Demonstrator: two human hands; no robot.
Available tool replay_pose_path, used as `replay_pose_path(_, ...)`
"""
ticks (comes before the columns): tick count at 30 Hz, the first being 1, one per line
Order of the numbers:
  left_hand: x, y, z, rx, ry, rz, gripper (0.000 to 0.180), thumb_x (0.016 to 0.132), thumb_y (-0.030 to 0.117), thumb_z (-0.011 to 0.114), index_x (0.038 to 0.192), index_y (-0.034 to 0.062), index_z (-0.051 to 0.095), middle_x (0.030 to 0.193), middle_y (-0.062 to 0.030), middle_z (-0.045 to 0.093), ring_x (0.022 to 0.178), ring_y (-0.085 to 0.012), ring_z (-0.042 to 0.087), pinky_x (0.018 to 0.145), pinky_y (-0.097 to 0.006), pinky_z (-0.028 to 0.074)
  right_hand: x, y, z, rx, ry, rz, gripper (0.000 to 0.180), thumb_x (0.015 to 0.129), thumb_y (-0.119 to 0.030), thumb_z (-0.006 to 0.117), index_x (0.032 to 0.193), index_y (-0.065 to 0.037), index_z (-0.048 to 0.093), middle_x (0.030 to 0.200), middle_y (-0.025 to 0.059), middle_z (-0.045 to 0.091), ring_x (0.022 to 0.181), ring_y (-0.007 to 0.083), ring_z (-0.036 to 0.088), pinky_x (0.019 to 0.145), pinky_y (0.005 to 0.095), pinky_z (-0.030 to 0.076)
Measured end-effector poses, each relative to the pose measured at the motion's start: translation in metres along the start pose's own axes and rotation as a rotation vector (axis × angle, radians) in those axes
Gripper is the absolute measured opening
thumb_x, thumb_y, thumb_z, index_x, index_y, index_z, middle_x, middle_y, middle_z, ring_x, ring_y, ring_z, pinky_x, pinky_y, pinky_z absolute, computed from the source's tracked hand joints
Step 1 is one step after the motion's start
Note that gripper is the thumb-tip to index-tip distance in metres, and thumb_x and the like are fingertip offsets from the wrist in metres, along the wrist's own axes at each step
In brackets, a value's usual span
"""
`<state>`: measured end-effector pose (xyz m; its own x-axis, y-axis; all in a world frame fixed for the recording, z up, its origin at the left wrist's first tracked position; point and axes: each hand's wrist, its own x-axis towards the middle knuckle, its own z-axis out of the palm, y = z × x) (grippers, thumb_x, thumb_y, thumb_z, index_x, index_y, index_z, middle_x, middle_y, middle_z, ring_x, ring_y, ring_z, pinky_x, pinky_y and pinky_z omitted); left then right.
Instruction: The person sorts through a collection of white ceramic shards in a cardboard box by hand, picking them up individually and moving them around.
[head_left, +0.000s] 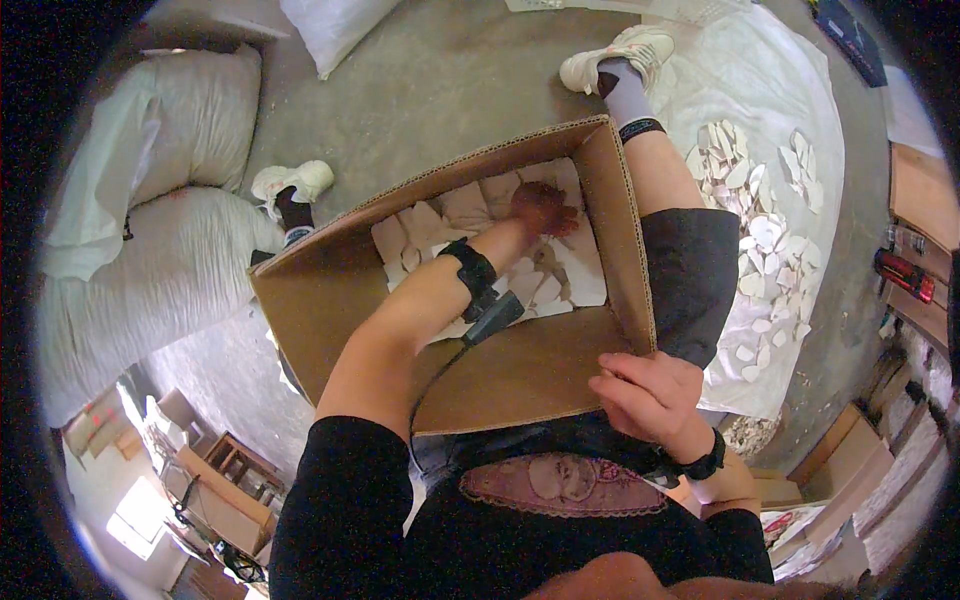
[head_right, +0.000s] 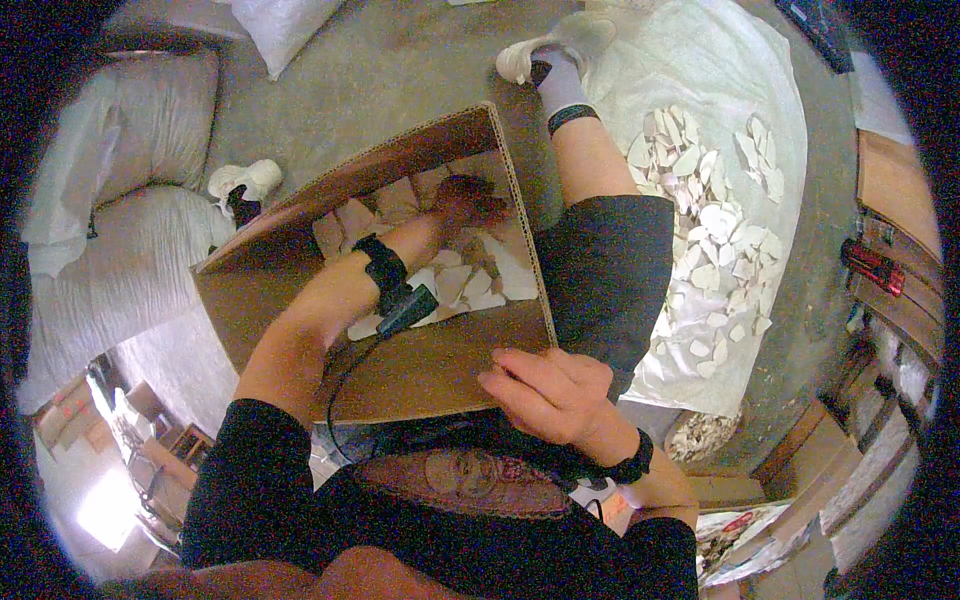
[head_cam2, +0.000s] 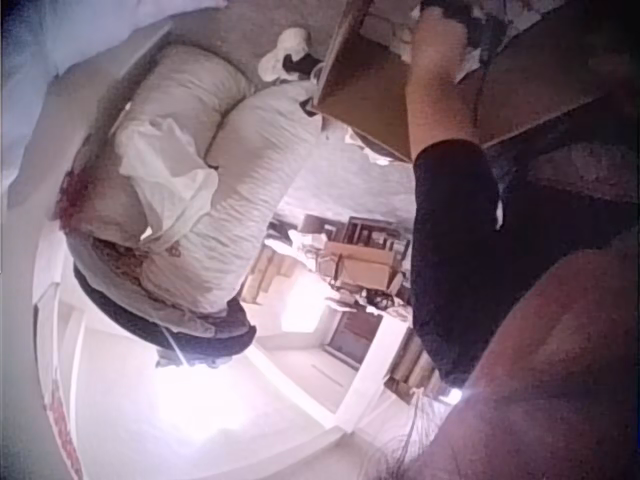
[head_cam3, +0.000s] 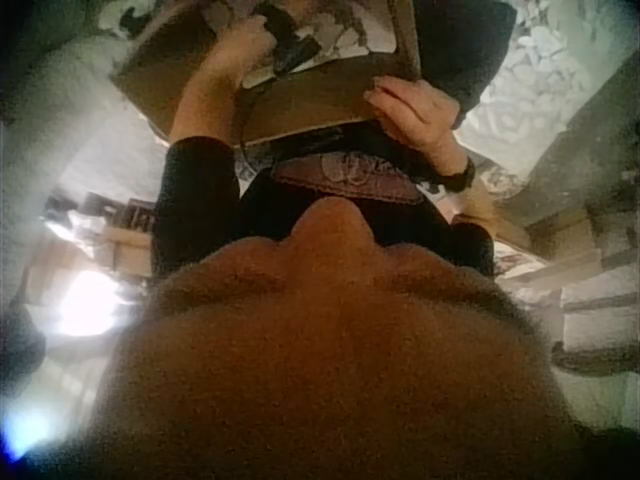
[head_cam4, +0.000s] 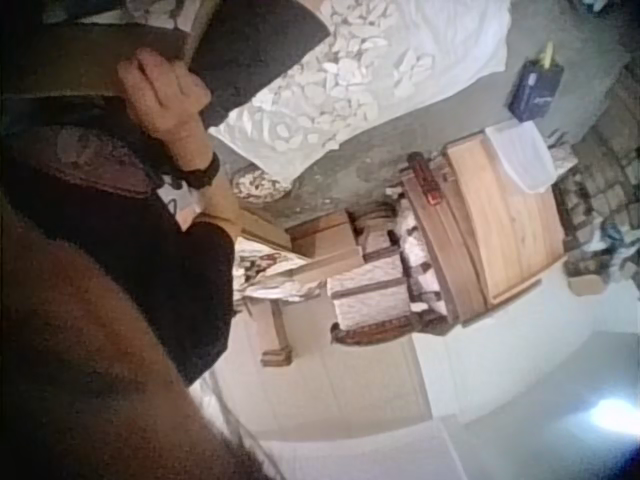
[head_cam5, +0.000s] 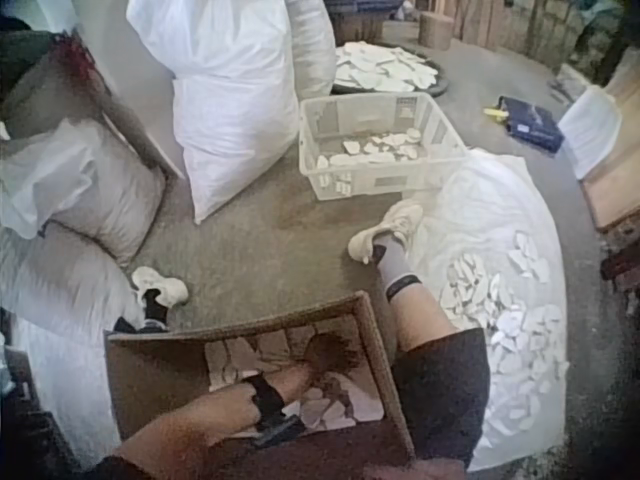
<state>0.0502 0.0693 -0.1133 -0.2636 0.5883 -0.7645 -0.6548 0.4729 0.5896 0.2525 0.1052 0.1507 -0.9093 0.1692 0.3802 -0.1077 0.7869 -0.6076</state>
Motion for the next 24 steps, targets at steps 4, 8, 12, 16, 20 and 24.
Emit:
replay_pose_path(4, -0.003, -0.003, -0.007, 0.058, 0.038, 0.090, 0.021, 0.081, 0.014, 0.053, 0.072, -0.0048, 0.053, 0.060, -0.0167, 0.057, 0.042, -0.0250, 0.054, 0.037, -0.033, 0.044, 0.005, -0.003, 0.003, 0.032, 0.019, 0.002, 0.027, 0.056, -0.007, 0.064, 0.082, -0.014, 0.061, 0.083, 0.0035, 0.059, 0.053, 0.0147, 0.053, 0.042, 0.0232, 0.040)
replay_pose_path(8, -0.047, 0.044, 0.030, 0.015, 0.155, -0.146, 0.019, 0.078, 0.015, 0.057, 0.078, -0.0038, 0.055, 0.060, -0.0149, 0.057, 0.038, -0.0218, 0.051, 0.035, -0.030, 0.042, -0.001, 0.001, -0.002, 0.006, 0.003, 0.038, 0.026, 0.056, -0.005, 0.065, 0.079, -0.014, 0.060, 0.081, 0.0041, 0.060, 0.053, 0.0156, 0.053, 0.043, 0.0236, 0.040)
replay_pose_path(12, -0.088, 0.087, -0.039, 0.787, -0.146, 0.182, 0.017, 0.074, 0.015, 0.057, 0.085, 0.0025, 0.058, 0.070, -0.0115, 0.059, 0.057, -0.0199, 0.057, 0.050, -0.033, 0.047, 0.004, -0.002, 0.001, 0.039, 0.025, 0.022, 0.026, 0.057, -0.007, 0.064, 0.081, -0.014, 0.060, 0.083, 0.0044, 0.060, 0.053, 0.0152, 0.053, 0.043, 0.0236, 0.040)
replay_pose_path(16, -0.090, 0.074, -0.080, 1.401, -0.144, 0.489, 0.022, 0.068, 0.015, 0.057, 0.089, 0.0089, 0.060, 0.088, -0.0097, 0.059, 0.084, -0.0232, 0.057, 0.070, -0.038, 0.046, 0.003, -0.001, 0.002, 0.025, 0.041, -0.022, 0.026, 0.059, -0.012, 0.063, 0.085, -0.014, 0.060, 0.085, 0.0040, 0.060, 0.052, 0.0134, 0.053, 0.042, 0.0224, 0.041)
replay_pose_path(20, -0.102, 0.076, -0.066, 1.712, -0.136, 0.510, 0.023, 0.065, 0.015, 0.057, 0.087, 0.0113, 0.061, 0.094, -0.0104, 0.057, 0.089, -0.0279, 0.054, 0.075, -0.039, 0.044, 0.003, 0.000, 0.002, 0.000, 0.044, -0.010, 0.025, 0.059, -0.010, 0.063, 0.084, -0.014, 0.061, 0.084, 0.0037, 0.060, 0.052, 0.0129, 0.053, 0.042, 0.0219, 0.041)
replay_pose_path(24, -0.103, 0.079, -0.070, 1.692, -0.244, 0.610, 0.019, 0.066, 0.015, 0.058, 0.085, 0.0105, 0.060, 0.089, -0.0102, 0.056, 0.086, -0.0285, 0.054, 0.074, -0.039, 0.044, 0.004, -0.001, 0.003, 0.007, 0.052, -0.009, 0.026, 0.059, -0.009, 0.063, 0.084, -0.014, 0.061, 0.083, 0.0033, 0.060, 0.051, 0.0126, 0.052, 0.042, 0.0218, 0.041)
